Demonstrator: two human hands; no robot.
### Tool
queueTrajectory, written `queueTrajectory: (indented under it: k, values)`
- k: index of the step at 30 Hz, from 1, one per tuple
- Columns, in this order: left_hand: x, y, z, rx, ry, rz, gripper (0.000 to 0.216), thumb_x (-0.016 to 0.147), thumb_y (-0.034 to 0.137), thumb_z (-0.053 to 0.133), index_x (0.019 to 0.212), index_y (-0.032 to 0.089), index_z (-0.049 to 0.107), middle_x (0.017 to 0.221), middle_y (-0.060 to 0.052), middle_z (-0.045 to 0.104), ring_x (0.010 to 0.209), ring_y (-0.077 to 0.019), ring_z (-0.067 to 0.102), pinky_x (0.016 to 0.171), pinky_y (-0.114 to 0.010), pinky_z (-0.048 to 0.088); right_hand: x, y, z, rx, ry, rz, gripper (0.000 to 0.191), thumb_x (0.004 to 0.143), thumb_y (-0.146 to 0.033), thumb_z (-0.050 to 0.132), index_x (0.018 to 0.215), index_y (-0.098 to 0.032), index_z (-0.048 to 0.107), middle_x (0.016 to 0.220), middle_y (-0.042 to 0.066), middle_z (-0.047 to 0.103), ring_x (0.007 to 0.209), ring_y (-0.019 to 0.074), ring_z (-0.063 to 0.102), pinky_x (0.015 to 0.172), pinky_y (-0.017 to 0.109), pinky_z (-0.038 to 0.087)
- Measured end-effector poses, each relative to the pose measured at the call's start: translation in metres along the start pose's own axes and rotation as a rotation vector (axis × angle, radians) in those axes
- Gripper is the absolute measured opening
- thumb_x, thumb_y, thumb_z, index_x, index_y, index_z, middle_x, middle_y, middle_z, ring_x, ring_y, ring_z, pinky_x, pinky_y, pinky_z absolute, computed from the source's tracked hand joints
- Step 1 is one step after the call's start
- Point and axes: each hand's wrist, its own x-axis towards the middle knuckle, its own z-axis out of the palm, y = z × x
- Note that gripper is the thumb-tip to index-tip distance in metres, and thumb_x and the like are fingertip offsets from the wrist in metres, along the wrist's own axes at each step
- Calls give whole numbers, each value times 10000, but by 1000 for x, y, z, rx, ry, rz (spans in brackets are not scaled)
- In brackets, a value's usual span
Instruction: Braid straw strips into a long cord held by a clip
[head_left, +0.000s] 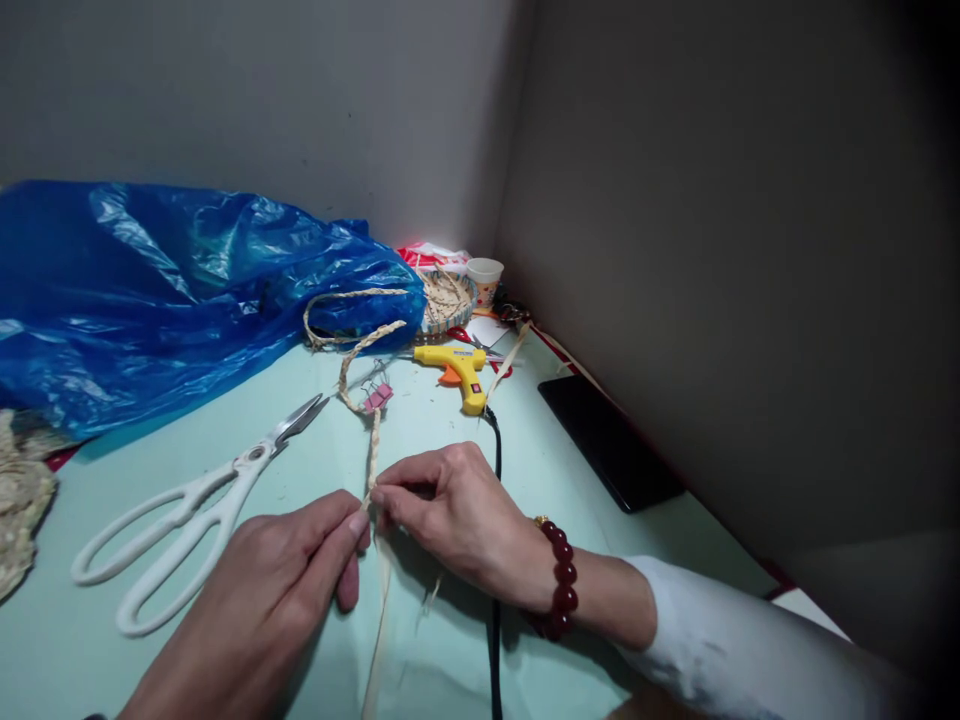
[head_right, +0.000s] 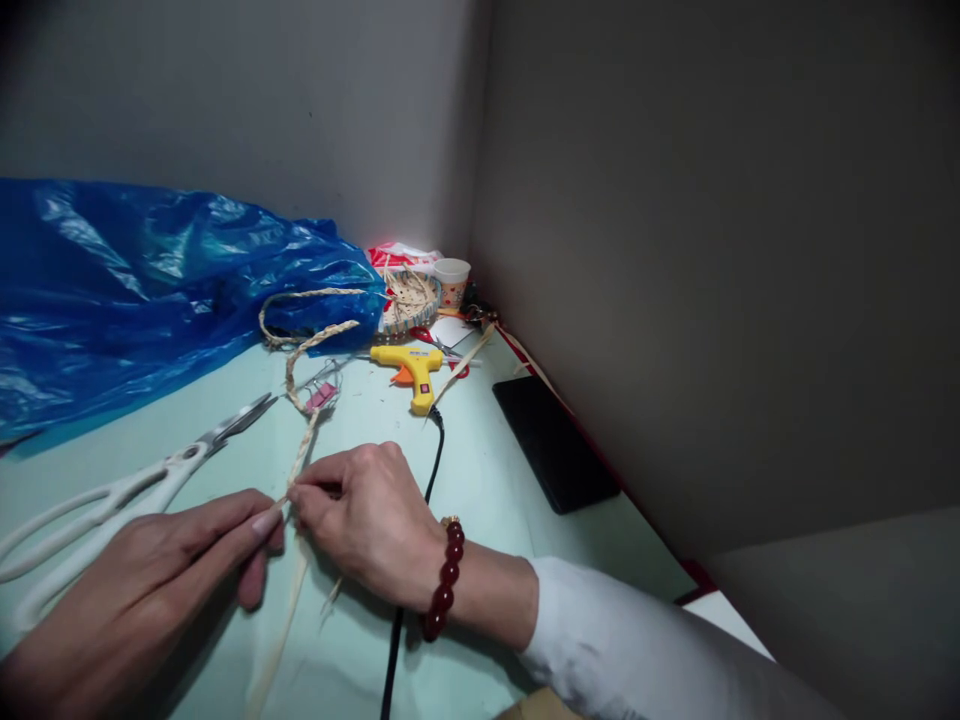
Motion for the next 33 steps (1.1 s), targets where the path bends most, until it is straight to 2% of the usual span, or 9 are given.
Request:
queueTrajectory:
  k: [4, 7, 11, 14, 17, 20, 24, 28, 33]
  values:
    - [-4, -7, 17, 104, 114, 127, 349, 886, 396, 411, 604, 248, 555, 516, -5, 610, 476, -177, 558, 522, -289, 332, -1, -1, -1, 43, -45, 10, 295, 865, -198, 515, 611, -132, 649, 528, -43, 441, 556, 78, 360, 518, 211, 278]
    - [-9, -14, 31, 300, 243, 327, 201, 847, 281, 489, 722, 235, 638, 544, -34, 652, 464, -201, 595, 518, -320, 295, 1, 2, 1, 118, -81, 49, 270, 861, -233, 537, 647, -129, 665, 573, -26, 518, 589, 86, 437, 553, 205, 328]
    - [-14, -6, 34, 302, 188, 462, 254, 844, 252, 499, 630, 231, 634, 512, -24, 621, 441, -175, 559, 501, -321, 281, 1, 6, 4, 192, -113, 86, 224, 854, -240, 544, 760, -125, 711, 700, 10, 640, 663, 103, 529, 599, 204, 367]
    - [-13, 4, 20, 106, 247, 339, 314, 880, 321, 464, 607, 235, 595, 567, -13, 610, 528, -166, 549, 562, -297, 341, 0, 5, 2, 209, -134, 101, 249, 860, -263, 536, 739, -118, 699, 638, -8, 595, 567, 76, 422, 517, 201, 301]
    - [-5, 4, 5, -92, 374, 39, 238, 886, 371, 469, 732, 243, 598, 701, -7, 634, 678, -183, 569, 646, -281, 378, -1, 1, -2, 242, -159, 124, 274, 878, -279, 522, 768, -109, 707, 619, -12, 570, 530, 68, 334, 481, 204, 254]
    - [5, -3, 1, -498, 128, -76, 186, 836, 409, 590, 938, 254, 606, 841, 2, 650, 819, -193, 587, 754, -269, 427, -1, -2, -4, 280, -172, 95, 270, 897, -277, 502, 805, -120, 701, 667, 6, 607, 574, 78, 432, 536, 194, 318]
    - [12, -10, 11, -895, -167, -128, 188, 834, 397, 625, 796, 215, 601, 687, 24, 579, 630, -118, 506, 627, -221, 417, -1, 0, -1, 272, -167, 88, 231, 913, -273, 484, 843, -124, 645, 725, 29, 644, 638, 99, 536, 578, 194, 371]
    - [11, -10, 18, -945, -160, -204, 274, 809, 468, 644, 807, 201, 583, 625, 44, 524, 494, -68, 340, 429, -171, 197, -5, 1, 2, 162, -99, 96, 165, 909, -285, 515, 941, -143, 594, 755, 29, 656, 670, 112, 553, 576, 201, 368]
    - [9, -9, 15, -848, -124, -176, 324, 835, 487, 602, 720, 187, 570, 668, 29, 527, 600, -99, 403, 514, -189, 307, -7, -3, -2, 113, -126, 123, 164, 916, -293, 509, 1030, -175, 503, 741, 10, 674, 712, 132, 563, 614, 216, 385]
